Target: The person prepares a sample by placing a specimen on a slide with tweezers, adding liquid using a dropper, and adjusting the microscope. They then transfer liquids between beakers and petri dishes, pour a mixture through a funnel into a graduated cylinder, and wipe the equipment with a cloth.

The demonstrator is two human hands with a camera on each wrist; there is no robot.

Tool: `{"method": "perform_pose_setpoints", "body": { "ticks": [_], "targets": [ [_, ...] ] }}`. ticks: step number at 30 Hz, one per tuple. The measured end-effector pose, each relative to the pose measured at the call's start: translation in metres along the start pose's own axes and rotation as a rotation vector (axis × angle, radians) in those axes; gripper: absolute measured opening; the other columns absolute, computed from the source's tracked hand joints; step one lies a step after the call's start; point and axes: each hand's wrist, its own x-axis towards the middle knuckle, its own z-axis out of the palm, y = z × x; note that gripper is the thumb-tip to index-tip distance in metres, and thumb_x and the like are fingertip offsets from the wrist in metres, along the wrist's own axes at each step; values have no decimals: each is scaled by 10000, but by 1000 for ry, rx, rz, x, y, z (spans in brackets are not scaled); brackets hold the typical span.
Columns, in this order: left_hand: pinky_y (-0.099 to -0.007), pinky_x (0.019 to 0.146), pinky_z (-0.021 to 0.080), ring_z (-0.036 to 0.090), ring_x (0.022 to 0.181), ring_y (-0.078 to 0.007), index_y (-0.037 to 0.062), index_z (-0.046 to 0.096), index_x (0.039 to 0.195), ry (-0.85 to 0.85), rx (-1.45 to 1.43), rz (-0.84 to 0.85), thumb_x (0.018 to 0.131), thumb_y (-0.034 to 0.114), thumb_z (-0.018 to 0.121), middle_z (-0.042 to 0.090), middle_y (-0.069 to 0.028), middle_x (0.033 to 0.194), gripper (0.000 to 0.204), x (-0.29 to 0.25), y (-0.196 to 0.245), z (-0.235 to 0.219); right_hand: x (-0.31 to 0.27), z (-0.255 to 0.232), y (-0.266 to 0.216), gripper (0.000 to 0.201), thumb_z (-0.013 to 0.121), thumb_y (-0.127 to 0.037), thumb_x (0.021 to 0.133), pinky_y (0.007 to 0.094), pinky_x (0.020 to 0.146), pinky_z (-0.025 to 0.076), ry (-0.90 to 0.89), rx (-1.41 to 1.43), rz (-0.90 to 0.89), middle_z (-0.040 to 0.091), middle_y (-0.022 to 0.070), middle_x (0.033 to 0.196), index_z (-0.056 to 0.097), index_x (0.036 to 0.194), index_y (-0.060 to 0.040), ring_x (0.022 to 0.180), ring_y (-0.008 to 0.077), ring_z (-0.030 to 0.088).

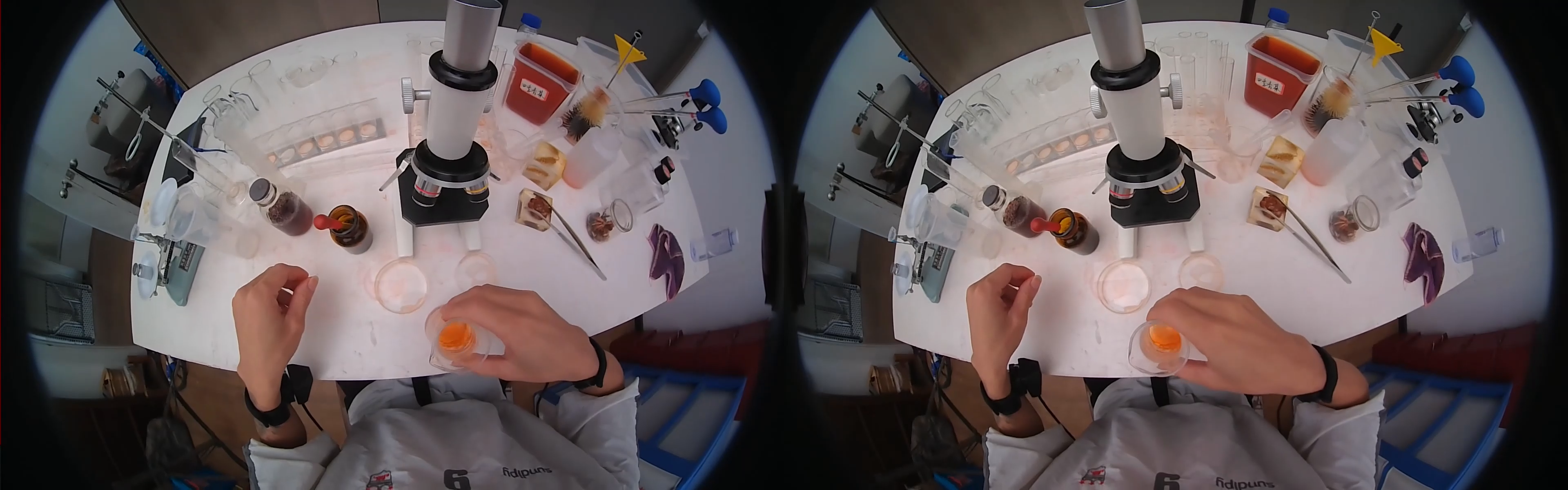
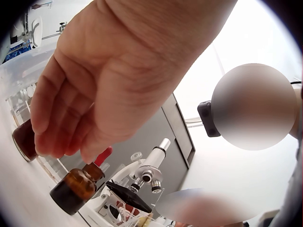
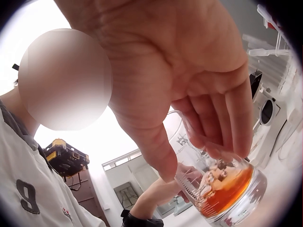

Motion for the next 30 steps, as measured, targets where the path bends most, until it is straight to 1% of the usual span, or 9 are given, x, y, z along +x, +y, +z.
{"method": "perform_pose_setpoints", "body": {
  "ticks": [2, 5, 8, 11, 14, 17, 23, 26, 30],
  "targets": [
    [-291, 537, 505, 666, 567, -177, -18, 724, 915, -1, 8, 11, 902, 92, 766, 734, -118, 768, 119, 1, 2, 0, 2, 2, 0, 446, 823, -122, 781, 427, 800, 543, 17, 7, -10, 661, 142, 1081, 593, 1151, -26, 967, 362, 655],
    [-290, 537, 505, 669, 567, -178, -18, 723, 915, 13, 10, 7, 902, 93, 767, 735, -118, 769, 120, -1, 3, -2, 1, -5, -2, 500, 865, -143, 786, 391, 879, 569, -45, 16, 49, 706, 142, 1160, 646, 1218, -18, 1022, 337, 692],
    [-290, 539, 508, 672, 567, -181, -15, 725, 918, 9, 17, 3, 900, 95, 768, 737, -118, 770, 120, -2, 2, -2, 1, -4, -1, 506, 873, -153, 787, 391, 882, 568, -33, 9, 67, 707, 143, 1151, 645, 1216, -12, 1023, 339, 691],
    [-293, 542, 509, 673, 568, -184, -12, 726, 921, 11, 20, 6, 899, 102, 770, 738, -118, 771, 124, -1, 0, 0, -2, -3, 1, 463, 836, -147, 782, 420, 802, 544, -10, 23, 9, 661, 144, 1086, 607, 1167, -29, 957, 362, 654],
    [-297, 548, 513, 676, 573, -187, -10, 727, 923, -6, 27, -5, 897, 109, 772, 741, -118, 777, 130, -2, 2, 0, -1, -5, -2, 447, 865, -155, 810, 389, 871, 571, -16, 4, 68, 712, 137, 1125, 659, 1185, -26, 988, 336, 700],
    [-301, 552, 517, 679, 580, -189, -10, 726, 924, -3, 32, 6, 895, 114, 775, 742, -119, 781, 137, 0, 0, 0, -5, -9, 2, 485, 889, -168, 780, 381, 867, 576, -64, 9, 61, 718, 129, 1122, 658, 1185, -34, 981, 329, 710],
    [-308, 558, 525, 685, 586, -205, -6, 724, 929, 2, 47, 8, 891, 123, 780, 743, -124, 785, 146, -1, -6, 0, -29, -27, 4, 595, 972, -123, 644, 388, 969, 578, 123, 87, 150, 724, 154, 1209, 635, 1127, -36, 1121, 282, 722],
    [-301, 557, 510, 668, 576, -192, -16, 725, 934, 4, 36, -3, 892, 108, 775, 736, -127, 774, 140, -1, -7, 1, -42, -28, 15, 538, 949, -150, 687, 356, 937, 582, 236, 191, 229, 744, 126, 1210, 624, 1102, -42, 1051, 279, 748],
    [-286, 553, 479, 634, 556, -155, -40, 726, 941, 8, 15, 9, 897, 74, 762, 722, -130, 755, 127, -2, -8, 3, -50, -24, 26, 551, 954, -134, 685, 344, 945, 579, 299, 191, 250, 756, 125, 1166, 626, 1116, -36, 1047, 243, 751]
  ]
}}
